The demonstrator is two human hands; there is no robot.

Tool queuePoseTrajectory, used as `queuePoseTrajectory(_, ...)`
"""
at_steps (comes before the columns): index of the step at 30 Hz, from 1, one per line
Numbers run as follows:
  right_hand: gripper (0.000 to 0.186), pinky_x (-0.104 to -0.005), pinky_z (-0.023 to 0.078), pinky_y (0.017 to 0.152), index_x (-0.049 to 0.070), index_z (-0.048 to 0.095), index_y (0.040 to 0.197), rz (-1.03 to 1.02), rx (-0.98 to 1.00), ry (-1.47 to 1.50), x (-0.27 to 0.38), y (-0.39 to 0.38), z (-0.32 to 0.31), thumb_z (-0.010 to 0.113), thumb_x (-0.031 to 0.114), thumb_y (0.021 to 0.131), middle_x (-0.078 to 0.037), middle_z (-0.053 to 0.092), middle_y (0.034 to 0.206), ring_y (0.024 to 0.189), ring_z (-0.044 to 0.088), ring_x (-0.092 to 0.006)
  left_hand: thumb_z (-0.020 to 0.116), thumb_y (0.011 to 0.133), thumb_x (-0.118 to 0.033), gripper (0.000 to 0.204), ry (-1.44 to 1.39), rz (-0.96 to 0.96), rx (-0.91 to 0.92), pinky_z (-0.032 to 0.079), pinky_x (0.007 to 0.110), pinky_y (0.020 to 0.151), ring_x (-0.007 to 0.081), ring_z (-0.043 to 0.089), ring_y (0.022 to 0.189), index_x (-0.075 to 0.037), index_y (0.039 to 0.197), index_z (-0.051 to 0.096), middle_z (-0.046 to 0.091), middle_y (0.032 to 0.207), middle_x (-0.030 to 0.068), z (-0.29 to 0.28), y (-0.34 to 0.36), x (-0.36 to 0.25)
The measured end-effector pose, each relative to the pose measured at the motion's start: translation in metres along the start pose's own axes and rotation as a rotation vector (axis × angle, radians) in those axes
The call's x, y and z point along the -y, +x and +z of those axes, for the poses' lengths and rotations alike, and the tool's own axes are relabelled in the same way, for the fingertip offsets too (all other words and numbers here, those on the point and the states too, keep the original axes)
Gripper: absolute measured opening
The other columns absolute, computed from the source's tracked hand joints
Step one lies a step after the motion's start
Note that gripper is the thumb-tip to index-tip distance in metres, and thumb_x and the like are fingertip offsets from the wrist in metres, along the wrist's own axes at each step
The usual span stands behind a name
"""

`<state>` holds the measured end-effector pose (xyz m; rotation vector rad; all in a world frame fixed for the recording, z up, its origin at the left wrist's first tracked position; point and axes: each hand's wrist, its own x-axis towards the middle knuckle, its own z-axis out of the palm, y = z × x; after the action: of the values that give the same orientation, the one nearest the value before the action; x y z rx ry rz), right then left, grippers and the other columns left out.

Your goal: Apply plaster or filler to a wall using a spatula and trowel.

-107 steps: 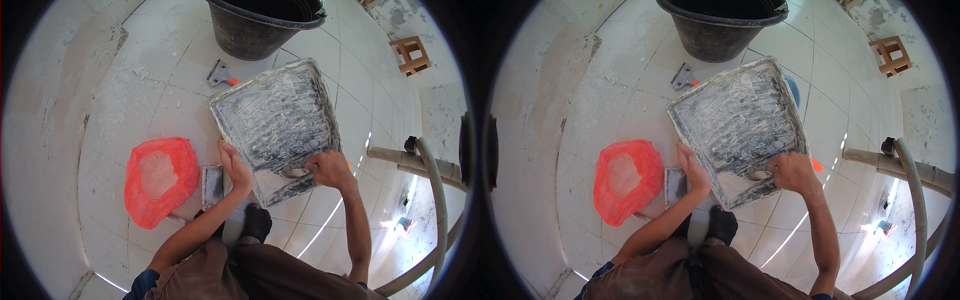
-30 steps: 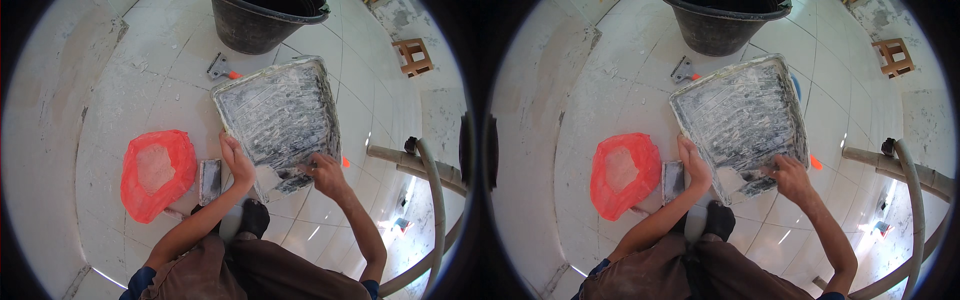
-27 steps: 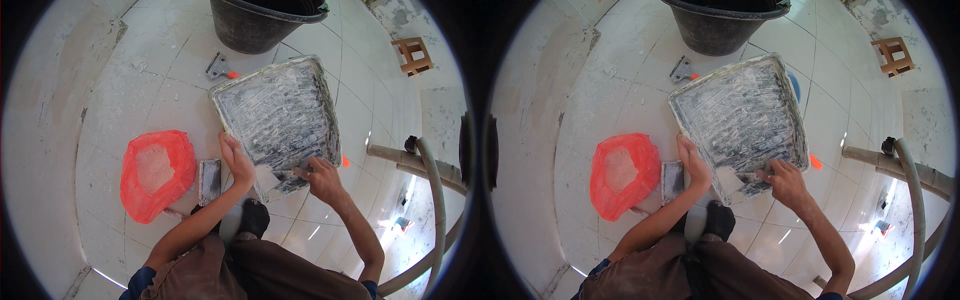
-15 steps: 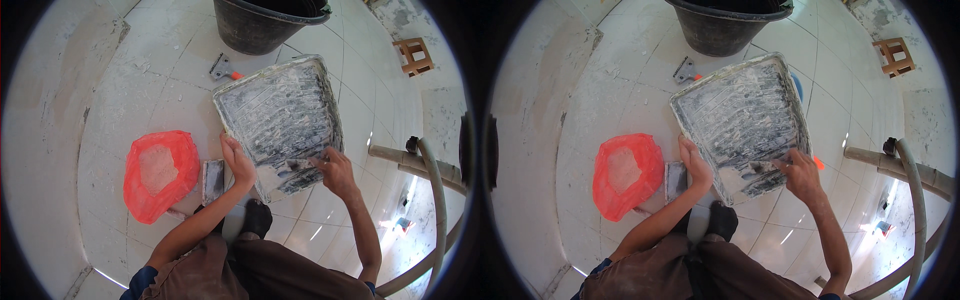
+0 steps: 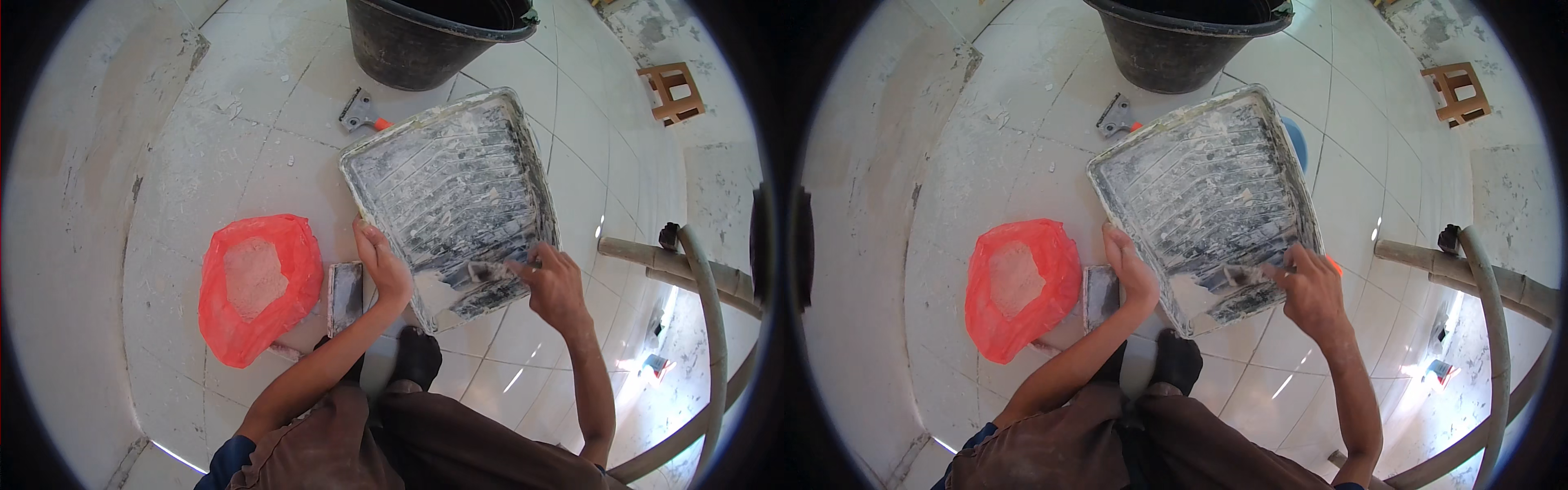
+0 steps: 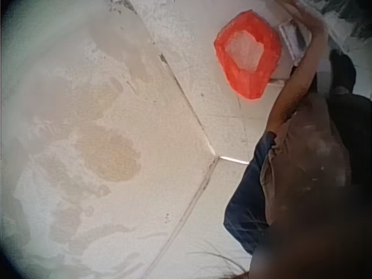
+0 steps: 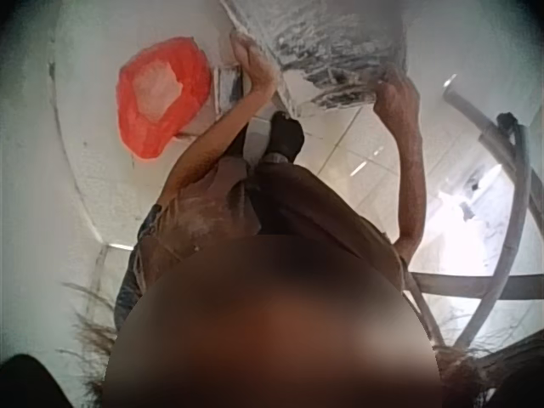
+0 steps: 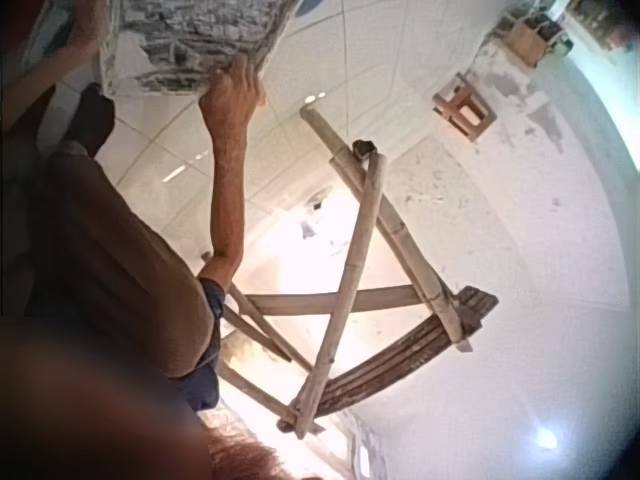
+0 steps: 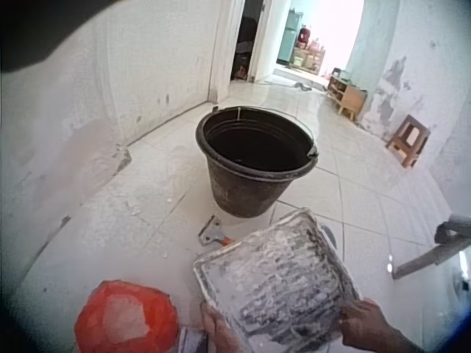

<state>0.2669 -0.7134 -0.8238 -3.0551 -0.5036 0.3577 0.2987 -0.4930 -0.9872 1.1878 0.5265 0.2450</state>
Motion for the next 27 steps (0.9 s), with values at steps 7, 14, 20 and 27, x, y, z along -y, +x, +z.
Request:
queuePoseTrajectory(7,0.045,-0.0407,0.052,0.077,0.017,0.080,0.106,-0.019,0.004,0.051,0.002,0.009,0.023,0.070,-0.005,0.068,-0.007,0.056,0.092,0.092,0.063,-0.0257,0.029,0.113,-0.032,0.042,0.019,0.042,0.046,0.035,0.029,0.103,0.0168,0.047,0.113,0.002,0.135,0.044,0.052,0.121,0.0114,-0.001,0.002,0.001)
queuePoseTrajectory(14,0.043,-0.0407,0.051,0.078,0.018,0.079,0.107,-0.045,0.063,0.071,0.020,0.009,0.008,0.070,-0.003,0.070,-0.007,0.056,0.093,0.092,0.063,-0.0266,0.029,0.113,-0.028,0.039,-0.009,0.050,0.035,0.036,0.027,0.096,0.0143,0.044,0.102,0.003,0.130,0.046,0.048,0.108,0.0069,0.001,0.005,-0.002)
queuePoseTrajectory(20,0.042,-0.0404,0.051,0.077,0.018,0.080,0.108,0.083,0.028,0.021,-0.005,0.003,-0.005,0.072,-0.001,0.071,-0.007,0.056,0.091,0.088,0.063,-0.0259,0.030,0.113,-0.026,0.035,0.027,0.017,0.011,0.036,0.026,0.093,0.0131,0.040,0.096,0.002,0.126,0.047,0.044,0.100,0.0042,0.001,0.002,-0.007)
queuePoseTrajectory(27,0.048,-0.0403,0.049,0.080,0.020,0.079,0.108,-0.020,0.069,0.037,0.021,0.011,0.022,0.068,-0.006,0.070,-0.008,0.057,0.096,0.094,0.062,-0.0252,0.031,0.113,-0.028,0.032,-0.010,0.024,0.042,0.035,0.026,0.088,0.0123,0.037,0.090,0.000,0.117,0.047,0.039,0.095,0.0013,0.001,0.005,-0.006)
